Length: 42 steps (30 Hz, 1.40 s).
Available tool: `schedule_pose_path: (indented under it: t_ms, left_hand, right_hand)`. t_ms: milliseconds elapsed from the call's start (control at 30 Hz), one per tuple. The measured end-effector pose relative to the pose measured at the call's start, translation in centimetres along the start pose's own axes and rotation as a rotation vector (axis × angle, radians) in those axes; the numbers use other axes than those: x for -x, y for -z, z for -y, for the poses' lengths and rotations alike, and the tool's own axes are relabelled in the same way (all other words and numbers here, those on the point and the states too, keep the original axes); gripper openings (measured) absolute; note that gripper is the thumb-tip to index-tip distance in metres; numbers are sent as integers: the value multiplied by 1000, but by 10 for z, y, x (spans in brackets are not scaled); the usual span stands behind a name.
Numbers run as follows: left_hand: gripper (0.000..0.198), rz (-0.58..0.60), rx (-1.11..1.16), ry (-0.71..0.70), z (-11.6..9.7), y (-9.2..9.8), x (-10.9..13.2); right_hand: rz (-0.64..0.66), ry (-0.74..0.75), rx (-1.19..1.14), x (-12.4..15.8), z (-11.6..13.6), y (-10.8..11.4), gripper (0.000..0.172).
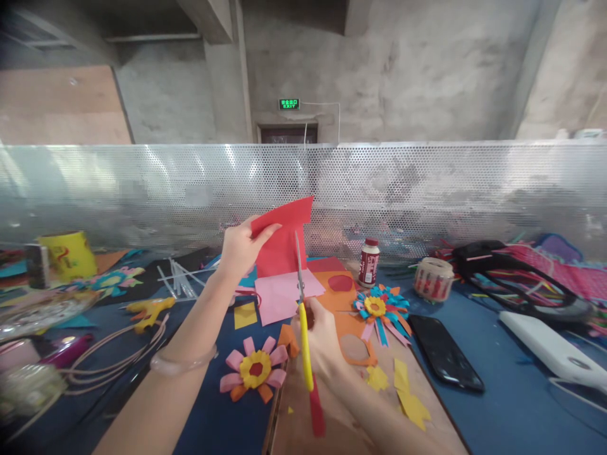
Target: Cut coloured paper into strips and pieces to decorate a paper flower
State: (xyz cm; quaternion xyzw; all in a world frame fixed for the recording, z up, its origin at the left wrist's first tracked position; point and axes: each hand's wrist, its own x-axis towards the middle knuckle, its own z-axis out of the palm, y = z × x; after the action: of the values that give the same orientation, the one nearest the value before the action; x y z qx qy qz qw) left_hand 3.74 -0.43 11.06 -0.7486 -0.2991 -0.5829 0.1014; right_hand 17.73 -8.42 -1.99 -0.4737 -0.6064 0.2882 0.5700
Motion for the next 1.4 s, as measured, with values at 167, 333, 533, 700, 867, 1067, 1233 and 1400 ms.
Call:
schedule_pose_path:
  t_ms: [167, 333, 533, 700, 867, 1067, 1233, 1400]
  left_hand:
    - [18, -1, 6, 0, 2, -1, 0]
    - [18, 6, -11, -10, 3, -3, 1]
    - [25, 21, -33, 2, 11, -6, 2]
    - [26, 31, -30, 8, 13, -7, 3]
    - [27, 27, -20, 1, 11, -6, 3]
    - [25, 29, -26, 11, 10, -6, 2]
    - [27, 27, -22, 36, 10, -6, 2]
    - [29, 22, -18, 63, 10, -5, 2]
  right_hand:
    - [-26, 5, -9, 1, 4, 0, 17]
    - [-41, -1, 9, 1, 5, -1, 20]
    - [-43, -23, 32, 1, 2, -1, 23]
    - [-41, -28, 31, 1, 0, -1, 23]
    - [-69, -37, 25, 3, 2, -3, 19]
    - [-79, -62, 12, 7, 5, -4, 20]
    - [-79, -58, 5, 6, 5, -4, 22]
    - [-82, -61, 7, 4, 3, -4, 21]
